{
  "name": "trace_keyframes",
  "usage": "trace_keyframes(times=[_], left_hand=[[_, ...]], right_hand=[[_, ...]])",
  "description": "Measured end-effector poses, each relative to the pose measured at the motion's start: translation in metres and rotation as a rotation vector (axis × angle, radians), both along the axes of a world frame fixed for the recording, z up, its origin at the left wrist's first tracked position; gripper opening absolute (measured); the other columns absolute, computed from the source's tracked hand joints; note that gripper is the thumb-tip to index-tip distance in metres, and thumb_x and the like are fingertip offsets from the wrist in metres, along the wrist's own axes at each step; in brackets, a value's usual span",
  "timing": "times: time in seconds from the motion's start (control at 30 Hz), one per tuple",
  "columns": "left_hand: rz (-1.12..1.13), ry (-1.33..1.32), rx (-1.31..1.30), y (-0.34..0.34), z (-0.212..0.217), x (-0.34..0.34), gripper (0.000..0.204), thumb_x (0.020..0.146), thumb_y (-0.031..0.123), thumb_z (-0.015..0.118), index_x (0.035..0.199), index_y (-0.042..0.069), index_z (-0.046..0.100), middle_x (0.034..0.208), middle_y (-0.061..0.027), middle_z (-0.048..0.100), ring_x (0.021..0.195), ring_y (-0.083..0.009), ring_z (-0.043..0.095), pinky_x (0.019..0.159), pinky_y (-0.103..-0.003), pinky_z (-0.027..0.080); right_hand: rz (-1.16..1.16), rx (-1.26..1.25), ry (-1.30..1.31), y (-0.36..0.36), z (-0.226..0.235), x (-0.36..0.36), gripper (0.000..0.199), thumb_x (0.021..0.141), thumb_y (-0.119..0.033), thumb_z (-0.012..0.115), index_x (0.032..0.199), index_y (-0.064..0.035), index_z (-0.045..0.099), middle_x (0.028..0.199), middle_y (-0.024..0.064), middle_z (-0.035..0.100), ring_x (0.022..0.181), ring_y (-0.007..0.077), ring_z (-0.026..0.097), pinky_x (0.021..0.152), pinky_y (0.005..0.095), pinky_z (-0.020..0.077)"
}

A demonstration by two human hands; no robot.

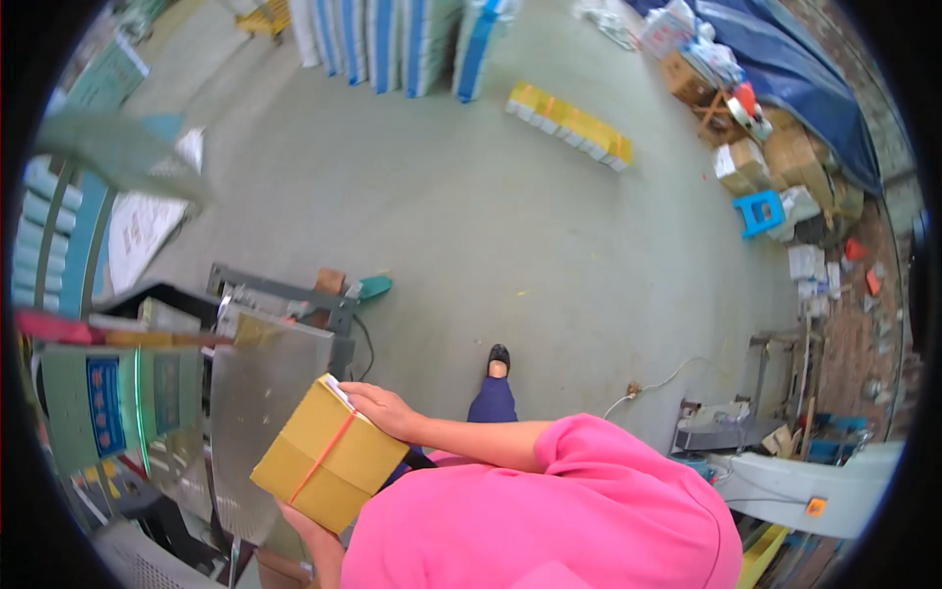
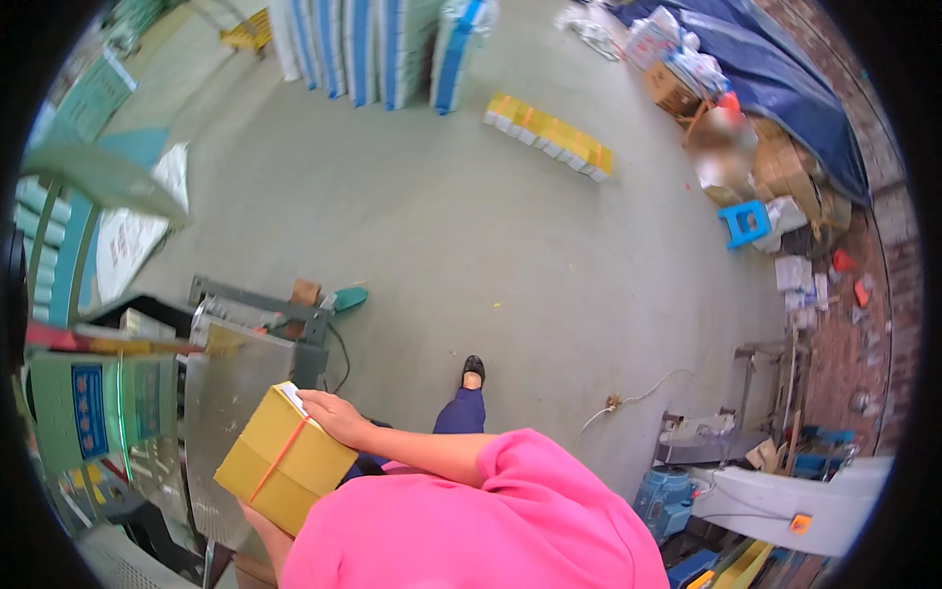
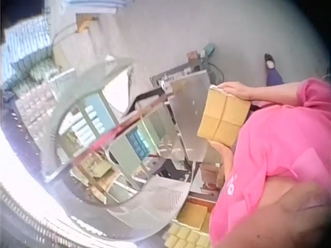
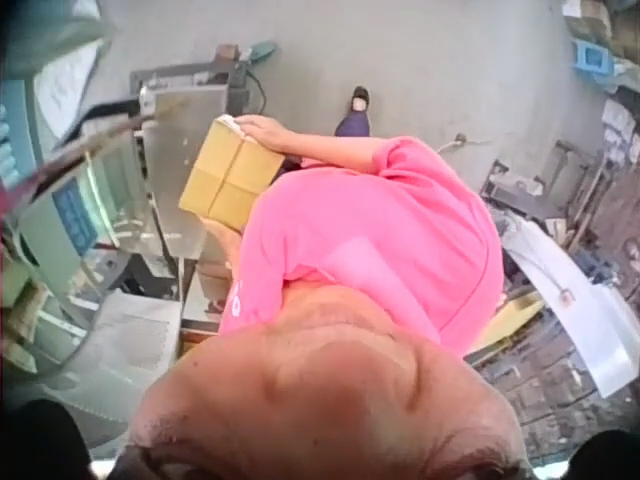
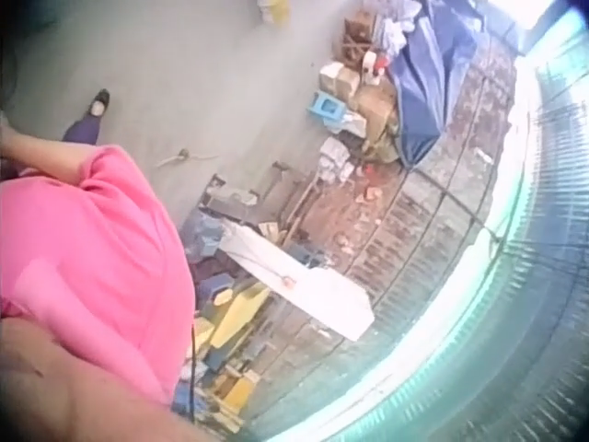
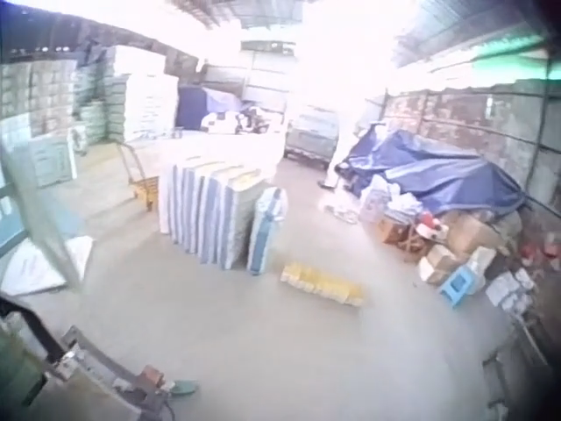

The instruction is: Weighing paper sheets and bundling stacks with a strap machine in a paper mill.

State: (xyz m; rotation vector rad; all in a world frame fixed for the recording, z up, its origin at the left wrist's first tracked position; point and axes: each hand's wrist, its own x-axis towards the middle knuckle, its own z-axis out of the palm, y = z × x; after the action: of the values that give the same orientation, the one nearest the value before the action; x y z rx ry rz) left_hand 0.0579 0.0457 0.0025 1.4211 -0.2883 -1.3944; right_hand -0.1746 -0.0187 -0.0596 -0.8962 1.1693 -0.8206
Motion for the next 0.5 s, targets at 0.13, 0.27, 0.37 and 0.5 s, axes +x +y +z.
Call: trace_keyframes(times=[0.13,0.27,0.37,0.5], left_hand=[[-0.215,0.124,-0.039,-0.026,0.0,-0.116,0.047,0.1,0.041,0.039,0.128,0.005,0.051,0.122,-0.0103,0.058,0.107,-0.0241,0.06,0.088,-0.037,0.051],[-0.338,-0.019,0.053,-0.048,-0.007,-0.261,0.047,0.101,0.042,0.039,0.125,0.005,0.054,0.12,-0.0099,0.06,0.104,-0.0245,0.062,0.088,-0.038,0.052],[-0.582,0.217,-0.084,-0.057,-0.001,-0.373,0.044,0.102,0.039,0.038,0.125,0.005,0.054,0.119,-0.0091,0.061,0.102,-0.0241,0.063,0.086,-0.038,0.052],[-0.683,0.138,-0.102,-0.074,0.019,-0.493,0.043,0.102,0.037,0.037,0.125,0.005,0.054,0.117,-0.0088,0.062,0.102,-0.0229,0.063,0.086,-0.036,0.052]], right_hand=[[-0.219,-0.028,-0.034,0.032,-0.006,-0.131,0.044,0.101,-0.026,0.043,0.139,-0.0039,0.047,0.138,0.01,0.051,0.126,0.0191,0.047,0.106,0.0307,0.0347],[-0.445,-0.095,-0.099,0.061,-0.019,-0.264,0.043,0.103,-0.025,0.041,0.138,-0.0022,0.046,0.136,0.0098,0.052,0.124,0.0179,0.048,0.105,0.0306,0.0359],[-0.577,-0.026,-0.195,0.081,-0.011,-0.374,0.042,0.104,-0.024,0.039,0.138,-0.0006,0.045,0.133,0.01,0.053,0.121,0.0163,0.049,0.103,0.0302,0.0373],[-0.724,-0.077,-0.189,0.094,0.017,-0.479,0.042,0.104,-0.024,0.039,0.138,-0.0004,0.044,0.13,0.009,0.055,0.118,0.0143,0.05,0.101,0.0288,0.0396]])
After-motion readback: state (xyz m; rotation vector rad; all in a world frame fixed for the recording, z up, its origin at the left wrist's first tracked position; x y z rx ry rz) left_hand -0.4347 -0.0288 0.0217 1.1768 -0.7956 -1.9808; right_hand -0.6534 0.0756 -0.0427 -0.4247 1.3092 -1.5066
